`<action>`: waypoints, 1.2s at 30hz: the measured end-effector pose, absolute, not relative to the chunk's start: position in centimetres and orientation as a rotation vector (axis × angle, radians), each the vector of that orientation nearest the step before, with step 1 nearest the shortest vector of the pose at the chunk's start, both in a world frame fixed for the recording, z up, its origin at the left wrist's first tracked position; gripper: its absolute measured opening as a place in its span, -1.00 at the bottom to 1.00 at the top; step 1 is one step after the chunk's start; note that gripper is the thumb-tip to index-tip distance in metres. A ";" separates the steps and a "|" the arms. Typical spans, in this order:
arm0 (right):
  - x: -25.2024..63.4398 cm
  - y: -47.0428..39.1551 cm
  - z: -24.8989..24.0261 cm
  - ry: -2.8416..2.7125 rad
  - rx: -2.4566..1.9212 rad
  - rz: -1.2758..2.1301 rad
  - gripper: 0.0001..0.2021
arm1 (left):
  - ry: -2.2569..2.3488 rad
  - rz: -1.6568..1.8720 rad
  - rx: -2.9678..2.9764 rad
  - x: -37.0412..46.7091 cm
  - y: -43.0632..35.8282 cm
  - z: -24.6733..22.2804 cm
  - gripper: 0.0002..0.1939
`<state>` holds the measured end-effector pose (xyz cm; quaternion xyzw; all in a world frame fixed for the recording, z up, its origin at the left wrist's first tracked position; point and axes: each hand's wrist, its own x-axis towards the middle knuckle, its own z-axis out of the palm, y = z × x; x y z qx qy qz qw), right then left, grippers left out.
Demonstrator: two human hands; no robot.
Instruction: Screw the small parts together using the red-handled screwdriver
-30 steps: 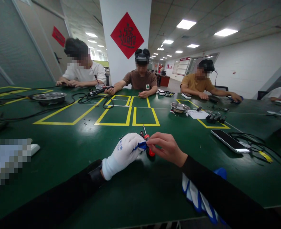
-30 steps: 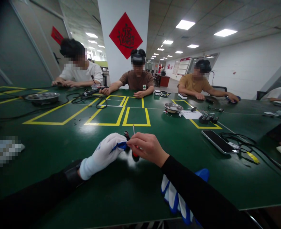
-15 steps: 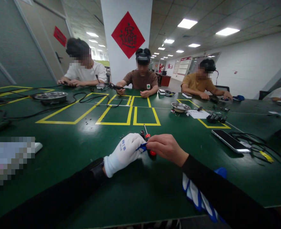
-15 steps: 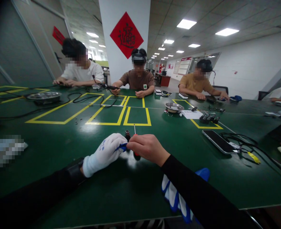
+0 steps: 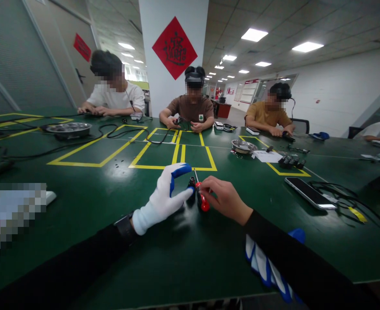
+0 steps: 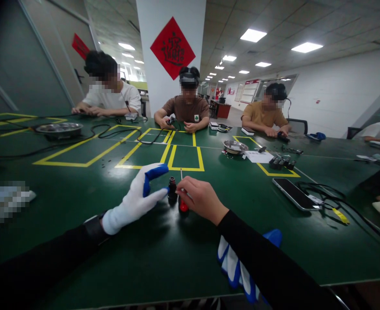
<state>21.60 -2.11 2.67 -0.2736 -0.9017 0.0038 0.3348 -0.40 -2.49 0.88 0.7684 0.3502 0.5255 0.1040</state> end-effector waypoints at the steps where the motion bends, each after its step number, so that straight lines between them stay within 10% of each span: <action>1: 21.6 -2.1 2.7 -2.375 -0.745 -0.006 -0.93 | 1.032 1.458 2.313 -0.3 -2.2 0.5 -0.28; 36: 20.1 -2.0 2.8 -2.621 -0.835 -0.554 -0.88 | 1.170 0.985 2.502 0.0 -0.3 -0.3 -0.69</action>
